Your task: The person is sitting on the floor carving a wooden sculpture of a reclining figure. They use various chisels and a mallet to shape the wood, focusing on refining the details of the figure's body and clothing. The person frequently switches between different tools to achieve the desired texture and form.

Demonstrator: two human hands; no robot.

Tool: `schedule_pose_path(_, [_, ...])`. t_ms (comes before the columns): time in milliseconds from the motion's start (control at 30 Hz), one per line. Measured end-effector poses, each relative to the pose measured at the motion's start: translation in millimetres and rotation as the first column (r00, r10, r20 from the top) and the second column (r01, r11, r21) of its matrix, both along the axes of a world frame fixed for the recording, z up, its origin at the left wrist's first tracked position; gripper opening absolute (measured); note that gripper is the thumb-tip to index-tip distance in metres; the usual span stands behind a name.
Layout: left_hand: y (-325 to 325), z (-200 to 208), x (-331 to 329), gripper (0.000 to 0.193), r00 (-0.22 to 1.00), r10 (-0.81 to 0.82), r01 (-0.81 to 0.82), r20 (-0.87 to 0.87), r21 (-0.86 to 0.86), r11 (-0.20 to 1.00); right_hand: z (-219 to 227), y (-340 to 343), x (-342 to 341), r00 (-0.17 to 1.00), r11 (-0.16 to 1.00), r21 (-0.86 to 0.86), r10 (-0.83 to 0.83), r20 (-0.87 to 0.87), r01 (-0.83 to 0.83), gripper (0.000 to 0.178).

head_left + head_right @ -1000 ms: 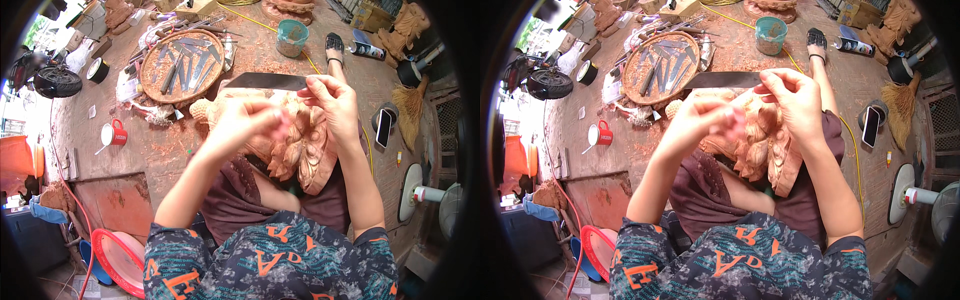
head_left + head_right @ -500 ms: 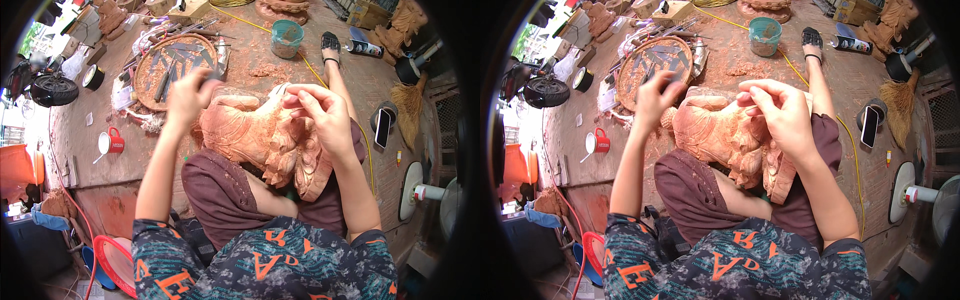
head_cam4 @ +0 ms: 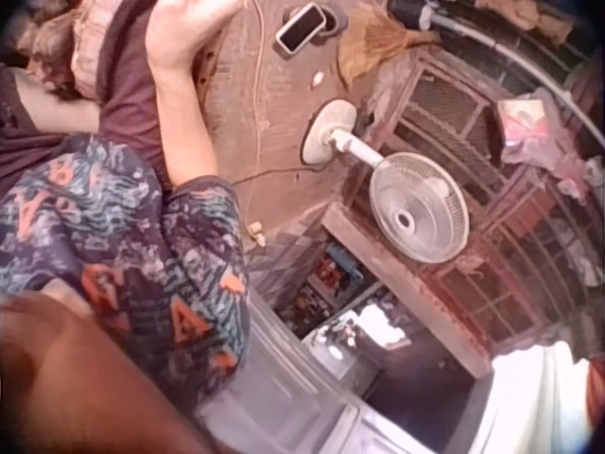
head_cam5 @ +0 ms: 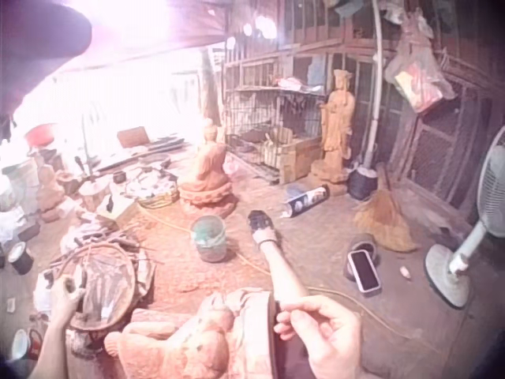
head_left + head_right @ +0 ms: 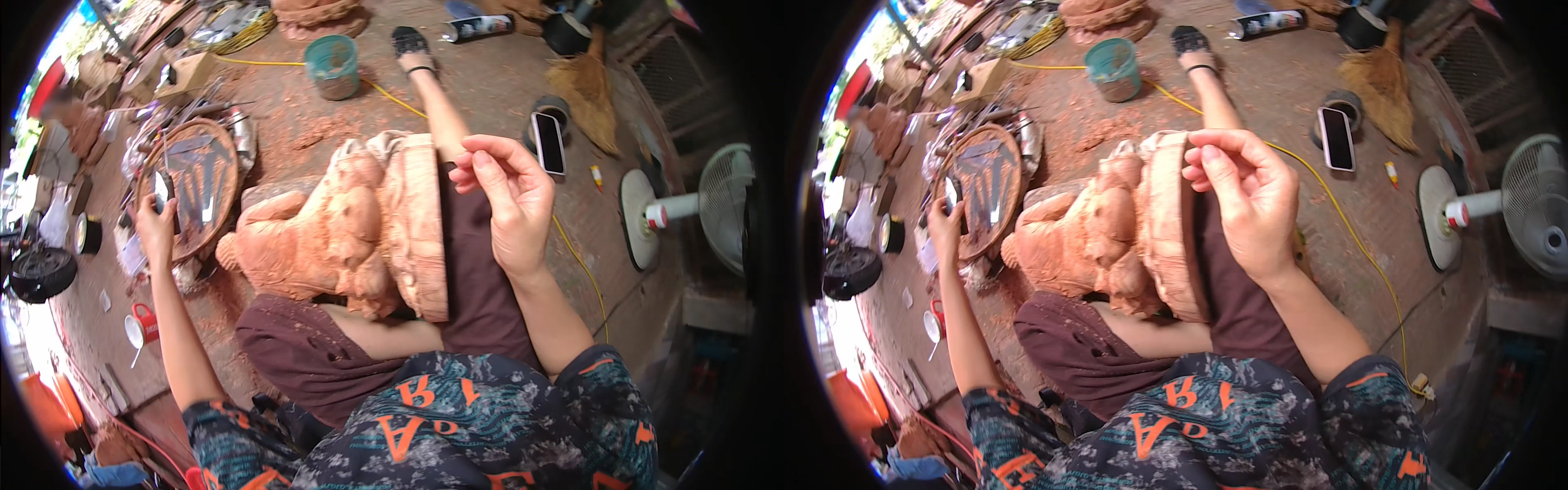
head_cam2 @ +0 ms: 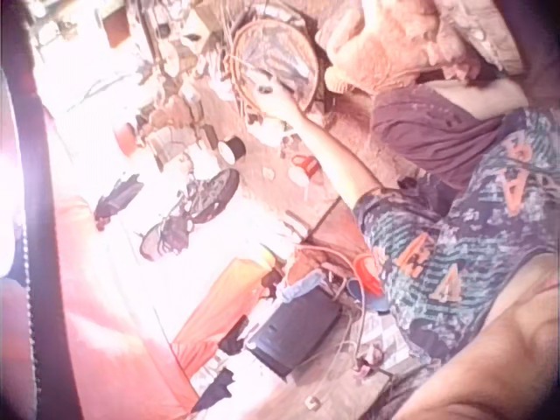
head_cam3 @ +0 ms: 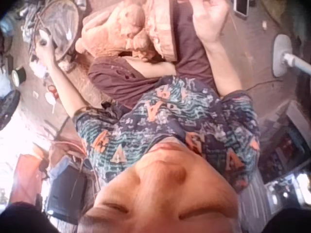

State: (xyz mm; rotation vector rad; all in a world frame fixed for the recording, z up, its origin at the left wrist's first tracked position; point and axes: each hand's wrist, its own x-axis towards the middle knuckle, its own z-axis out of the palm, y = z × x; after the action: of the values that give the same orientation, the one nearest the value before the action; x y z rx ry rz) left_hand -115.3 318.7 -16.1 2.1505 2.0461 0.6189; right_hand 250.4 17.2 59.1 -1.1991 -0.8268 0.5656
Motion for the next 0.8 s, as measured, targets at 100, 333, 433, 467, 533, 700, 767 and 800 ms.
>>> schedule_pose_path(100, [-111.6,57.1,62.8,0.03,0.671,-0.374,0.471,0.64,0.022,0.882,4.3,-14.4,-6.2,0.995,0.997,-0.03,0.066,-0.079,-0.068,0.028])
schedule_pose_path(333, [-260.8,72.4,178.1,0.041,0.435,-0.417,0.753,0.798,-0.067,0.655,5.1,-36.8,-36.7,0.964,0.953,-0.152,0.25,-0.089,-0.262,0.022])
schedule_pose_path(433, [-259.9,66.1,182.8,0.044,0.412,-0.481,0.75,0.774,0.011,0.661,2.1,-37.2,-15.8,0.912,0.978,-0.091,0.139,-0.385,-0.187,0.019])
schedule_pose_path(467, [-258.7,64.3,179.6,0.044,0.462,-0.498,0.741,0.734,-0.011,0.672,1.8,-37.3,-3.8,0.923,0.988,-0.026,0.136,-0.359,-0.155,0.021])
schedule_pose_path(533, [-258.1,61.2,172.7,0.044,0.569,-0.505,0.731,0.649,-0.118,0.672,1.7,-38.8,14.0,0.972,0.99,-0.104,0.066,-0.225,-0.091,0.022])
schedule_pose_path(700, [-264.2,50.1,167.4,0.045,0.562,-0.584,0.726,0.586,-0.011,0.687,5.4,-42.0,22.6,0.855,0.883,-0.444,0.343,0.39,-0.152,0.011])
schedule_pose_path(767, [-267.0,45.9,170.3,0.045,0.552,-0.597,0.716,0.581,0.036,0.697,8.4,-39.9,18.9,0.76,0.896,-0.418,0.376,0.529,-0.153,0.009])
schedule_pose_path(800, [-268.8,44.3,171.6,0.042,0.56,-0.551,0.698,0.619,0.005,0.716,10.1,-39.2,17.4,0.786,0.868,-0.473,0.393,0.477,-0.147,0.01])
